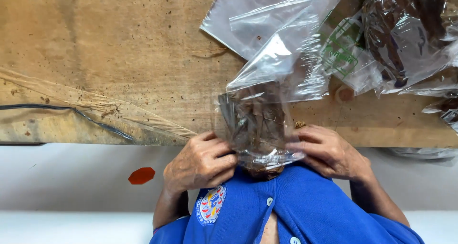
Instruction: The person places brown wrapped bundles into clear plastic bags on a wooden table, seals each bag, and sets it aside. Another person's hands are visible working nearby with similar bundles. The process repeats with multiple bundles throughout the clip.
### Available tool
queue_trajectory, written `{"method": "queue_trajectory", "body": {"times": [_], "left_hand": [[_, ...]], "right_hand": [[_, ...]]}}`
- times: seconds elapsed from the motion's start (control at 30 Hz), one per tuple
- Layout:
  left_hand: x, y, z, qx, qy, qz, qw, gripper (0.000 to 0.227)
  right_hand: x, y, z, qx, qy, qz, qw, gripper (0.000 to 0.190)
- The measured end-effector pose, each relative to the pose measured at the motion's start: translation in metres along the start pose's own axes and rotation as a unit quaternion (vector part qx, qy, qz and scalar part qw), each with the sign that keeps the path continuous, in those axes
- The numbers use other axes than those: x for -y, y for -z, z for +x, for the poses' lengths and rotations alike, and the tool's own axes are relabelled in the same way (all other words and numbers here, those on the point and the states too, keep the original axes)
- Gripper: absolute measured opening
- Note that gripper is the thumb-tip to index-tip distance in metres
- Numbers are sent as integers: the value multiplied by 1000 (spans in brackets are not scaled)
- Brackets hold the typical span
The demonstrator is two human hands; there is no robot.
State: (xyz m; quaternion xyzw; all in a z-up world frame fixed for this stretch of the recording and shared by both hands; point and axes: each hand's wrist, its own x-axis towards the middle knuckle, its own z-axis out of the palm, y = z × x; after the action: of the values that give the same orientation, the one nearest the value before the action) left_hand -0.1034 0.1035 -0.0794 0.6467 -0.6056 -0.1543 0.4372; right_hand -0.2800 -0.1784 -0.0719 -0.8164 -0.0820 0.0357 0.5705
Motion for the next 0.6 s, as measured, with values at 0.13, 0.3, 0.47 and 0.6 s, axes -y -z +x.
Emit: {"method": "queue_trajectory", "body": {"times": [0.13, 0.3, 0.47, 0.6], "left_hand": [[-8, 10, -1, 75, -16, -45, 996, 19], [-20, 20, 3, 123, -27, -63, 990, 19], [-50, 61, 45, 4, 1, 17, 1000, 11], [-85, 100, 86, -45, -44, 64, 996, 8]], "right_hand": [[5, 11, -9, 111, -7, -76, 991, 34], [7, 17, -7, 176, -11, -113, 978, 40], [42, 44, 36, 57, 148, -144, 977, 27], [99, 88, 76, -8, 206, -201, 958, 32]]}}
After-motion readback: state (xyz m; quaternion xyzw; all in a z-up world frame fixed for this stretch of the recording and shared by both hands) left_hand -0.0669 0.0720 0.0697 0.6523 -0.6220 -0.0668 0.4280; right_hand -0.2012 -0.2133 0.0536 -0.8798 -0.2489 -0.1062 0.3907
